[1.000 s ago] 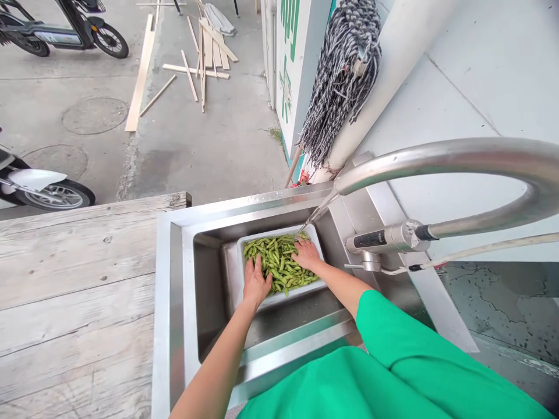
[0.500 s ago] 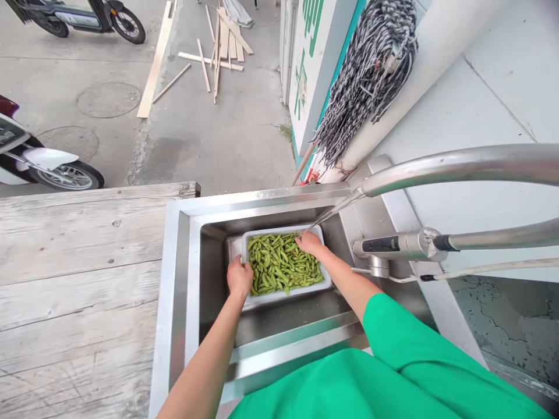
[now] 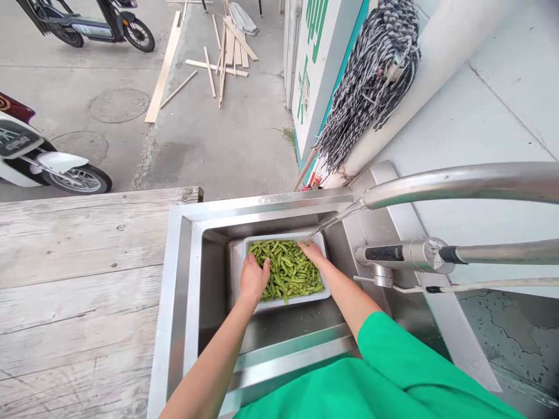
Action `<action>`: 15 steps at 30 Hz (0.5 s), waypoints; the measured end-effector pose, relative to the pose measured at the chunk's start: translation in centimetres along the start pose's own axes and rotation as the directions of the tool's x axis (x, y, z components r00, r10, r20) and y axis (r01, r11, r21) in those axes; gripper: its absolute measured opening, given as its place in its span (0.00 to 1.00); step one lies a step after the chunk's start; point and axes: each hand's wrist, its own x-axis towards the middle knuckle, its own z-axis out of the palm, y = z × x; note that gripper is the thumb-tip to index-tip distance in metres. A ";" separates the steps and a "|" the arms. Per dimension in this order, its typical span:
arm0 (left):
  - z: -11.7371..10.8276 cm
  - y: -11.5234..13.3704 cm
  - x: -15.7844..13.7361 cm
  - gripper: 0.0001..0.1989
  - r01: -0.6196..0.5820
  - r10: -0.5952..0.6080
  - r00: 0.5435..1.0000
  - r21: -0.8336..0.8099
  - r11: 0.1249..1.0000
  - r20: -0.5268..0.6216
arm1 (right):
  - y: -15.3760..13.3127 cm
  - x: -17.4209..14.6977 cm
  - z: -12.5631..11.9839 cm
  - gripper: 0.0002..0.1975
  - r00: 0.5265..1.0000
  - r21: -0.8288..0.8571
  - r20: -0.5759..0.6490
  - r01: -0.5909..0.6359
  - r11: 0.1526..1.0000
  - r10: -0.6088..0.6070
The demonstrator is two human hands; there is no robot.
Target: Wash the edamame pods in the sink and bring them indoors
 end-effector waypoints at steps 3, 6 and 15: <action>1.2 0.1 0.7 0.33 0.060 -0.061 0.997 0.015 0.998 0.049 | -0.8 1.4 1.5 0.32 0.998 0.064 0.058 -0.023 0.998 0.019; 2.0 -0.2 1.9 0.35 0.149 -0.157 0.979 0.068 0.987 0.133 | -1.6 2.5 2.4 0.30 0.983 0.103 0.182 -0.043 0.994 0.023; 2.3 -0.6 2.4 0.31 0.059 -0.048 0.983 -0.057 0.997 0.176 | -3.9 0.5 2.5 0.23 0.953 0.077 0.297 0.040 0.996 -0.061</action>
